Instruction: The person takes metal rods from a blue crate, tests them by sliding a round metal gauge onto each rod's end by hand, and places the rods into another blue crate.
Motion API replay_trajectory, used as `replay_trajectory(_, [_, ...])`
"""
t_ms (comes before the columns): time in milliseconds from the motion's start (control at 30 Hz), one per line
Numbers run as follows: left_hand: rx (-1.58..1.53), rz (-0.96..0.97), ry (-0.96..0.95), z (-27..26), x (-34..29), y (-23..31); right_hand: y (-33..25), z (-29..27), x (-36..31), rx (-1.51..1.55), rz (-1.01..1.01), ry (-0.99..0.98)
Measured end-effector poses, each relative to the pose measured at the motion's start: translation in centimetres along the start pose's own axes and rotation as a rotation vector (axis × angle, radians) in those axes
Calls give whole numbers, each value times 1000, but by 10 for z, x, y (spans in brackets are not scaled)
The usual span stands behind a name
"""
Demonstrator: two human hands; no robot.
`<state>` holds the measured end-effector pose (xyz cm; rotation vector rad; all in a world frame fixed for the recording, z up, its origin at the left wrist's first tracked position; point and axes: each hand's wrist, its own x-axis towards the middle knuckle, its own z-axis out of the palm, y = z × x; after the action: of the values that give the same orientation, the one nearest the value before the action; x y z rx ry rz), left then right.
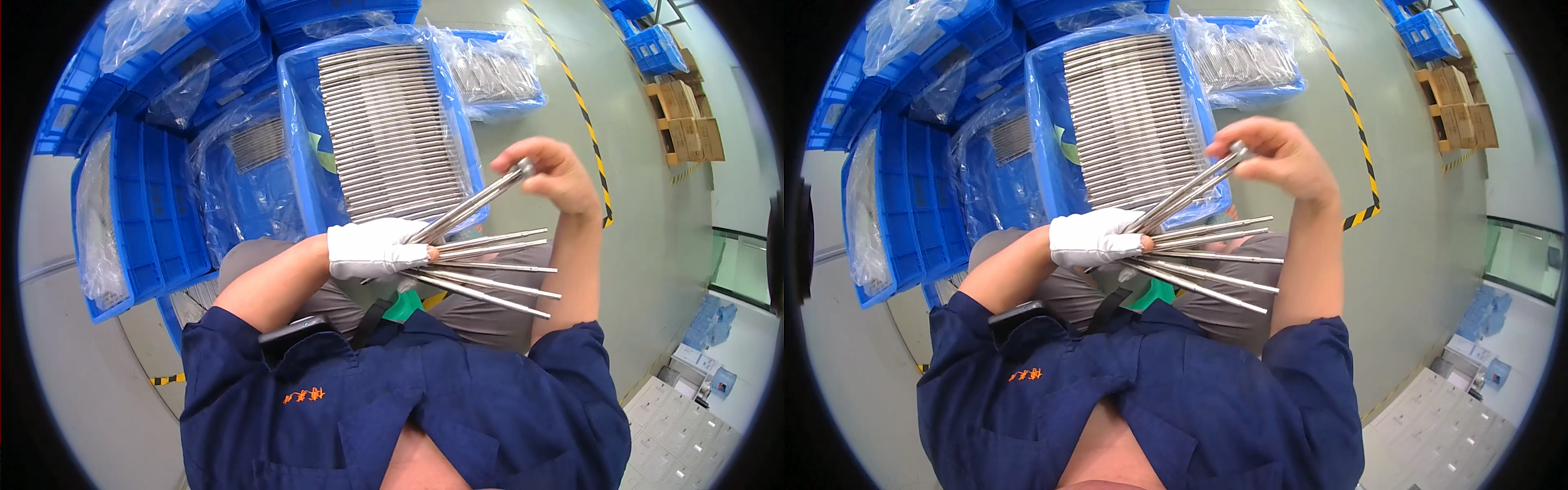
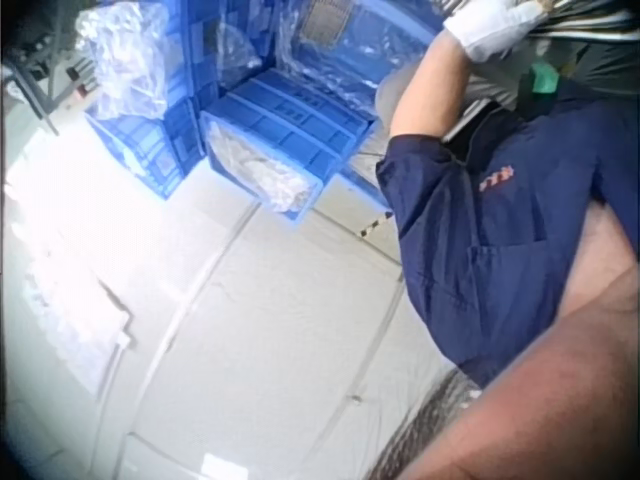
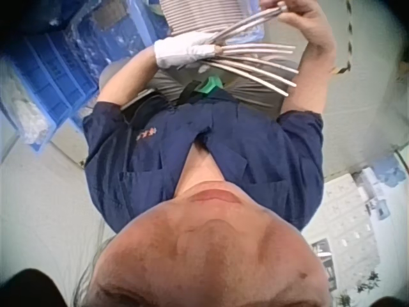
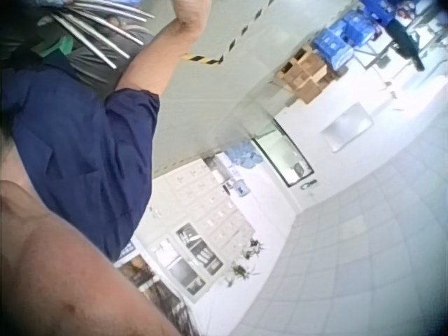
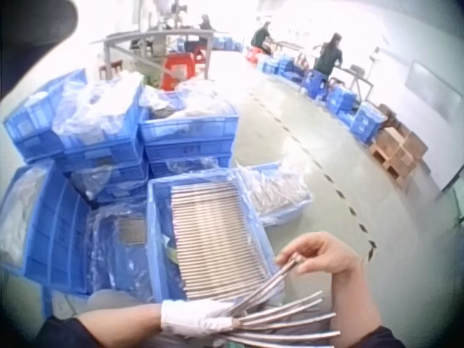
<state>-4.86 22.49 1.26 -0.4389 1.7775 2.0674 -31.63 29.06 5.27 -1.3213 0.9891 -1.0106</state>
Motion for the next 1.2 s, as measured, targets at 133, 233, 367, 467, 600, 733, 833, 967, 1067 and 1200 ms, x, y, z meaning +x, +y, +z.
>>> replay_trajectory(133, [-120, -15, -44, 1, -4, 17, 9, -46, -18, 302, -262, 463])
replay_trajectory(233, [-583, 234, -1, 2, 5, -11, 14, -52, -16, 482, -314, 595])
replay_trajectory(367, [-899, 368, 83, -7, 0, -2, 10, -41, -14, 571, -341, 612])
replay_trajectory(467, [-929, 280, 339, -15, 11, -11, 6, -36, -14, 594, -343, 623])
replay_trajectory(600, [-101, 72, 870, -46, 16, -31, 2, -27, -10, 625, -319, 633])
replay_trajectory(733, [880, 71, 1229, -81, 11, -22, -6, -21, -14, 657, -338, 624])
replay_trajectory(833, [1166, -48, 1243, -109, 13, -3, -11, -18, -18, 649, -324, 640])
replay_trajectory(967, [1260, -169, 1191, -148, 33, 4, -15, -18, -22, 649, -351, 616])
replay_trajectory(1067, [1262, -92, 1183, -166, 49, -5, -17, -16, -25, 649, -347, 626])
replay_trajectory(1200, [1266, -116, 1139, -186, 69, -16, -15, -18, -32, 634, -317, 650])
